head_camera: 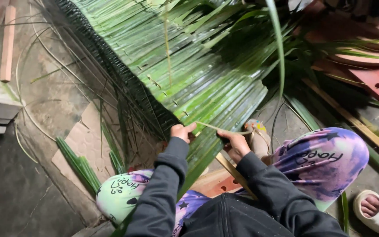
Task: Weaving individual palm leaves onto a horizontal support to create a mat or thatch.
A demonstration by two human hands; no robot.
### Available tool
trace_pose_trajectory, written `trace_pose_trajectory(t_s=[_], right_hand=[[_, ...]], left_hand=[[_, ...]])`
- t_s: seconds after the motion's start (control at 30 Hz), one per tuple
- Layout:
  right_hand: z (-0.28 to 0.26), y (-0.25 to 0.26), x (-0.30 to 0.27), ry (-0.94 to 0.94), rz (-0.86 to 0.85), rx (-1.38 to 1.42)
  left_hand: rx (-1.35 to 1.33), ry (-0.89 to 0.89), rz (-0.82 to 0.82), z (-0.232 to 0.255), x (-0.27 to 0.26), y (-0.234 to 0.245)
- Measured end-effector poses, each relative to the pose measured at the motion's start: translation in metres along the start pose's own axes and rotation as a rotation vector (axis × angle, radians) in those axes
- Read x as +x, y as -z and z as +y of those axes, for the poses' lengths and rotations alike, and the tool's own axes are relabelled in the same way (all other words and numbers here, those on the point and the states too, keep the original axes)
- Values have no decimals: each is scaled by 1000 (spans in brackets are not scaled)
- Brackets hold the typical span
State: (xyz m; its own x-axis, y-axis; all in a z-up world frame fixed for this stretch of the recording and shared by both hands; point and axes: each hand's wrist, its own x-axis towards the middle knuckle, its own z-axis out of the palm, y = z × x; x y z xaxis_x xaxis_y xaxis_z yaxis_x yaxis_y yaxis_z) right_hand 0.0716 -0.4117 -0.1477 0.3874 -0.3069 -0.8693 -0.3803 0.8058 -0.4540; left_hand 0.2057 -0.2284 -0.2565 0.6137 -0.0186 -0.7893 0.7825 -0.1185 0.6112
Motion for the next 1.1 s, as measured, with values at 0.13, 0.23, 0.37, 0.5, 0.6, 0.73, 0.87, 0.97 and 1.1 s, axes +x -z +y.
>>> trace_pose_trajectory(t_s=[0.13,0.23,0.37,0.5,0.6,0.73,0.87,0.97,1.1], right_hand=[[2,-15,20,19,-17,6],[5,-17,27,-1,-14,75],[13,-16,31,-22,-21,76],[29,-6,48,-65,-26,89],[26,-11,49,-71,-30,111],[24,-18,40,-76,-34,102],[9,-27,15,-93,-16,118],[10,-23,26,-86,-27,91],[22,-22,44,-69,-57,12]], left_hand=[[65,-42,5,24,20,13],[17,-83,33,44,19,15],[-187,-48,-1,33,23,14],[103,-140,-122,29,-35,34],[907,-198,-216,68,-143,44],[1011,-135,-166,41,-87,61],[1253,-158,-114,71,-84,51],[1194,-121,-113,64,-91,50],[939,-66,-115,30,-96,64]])
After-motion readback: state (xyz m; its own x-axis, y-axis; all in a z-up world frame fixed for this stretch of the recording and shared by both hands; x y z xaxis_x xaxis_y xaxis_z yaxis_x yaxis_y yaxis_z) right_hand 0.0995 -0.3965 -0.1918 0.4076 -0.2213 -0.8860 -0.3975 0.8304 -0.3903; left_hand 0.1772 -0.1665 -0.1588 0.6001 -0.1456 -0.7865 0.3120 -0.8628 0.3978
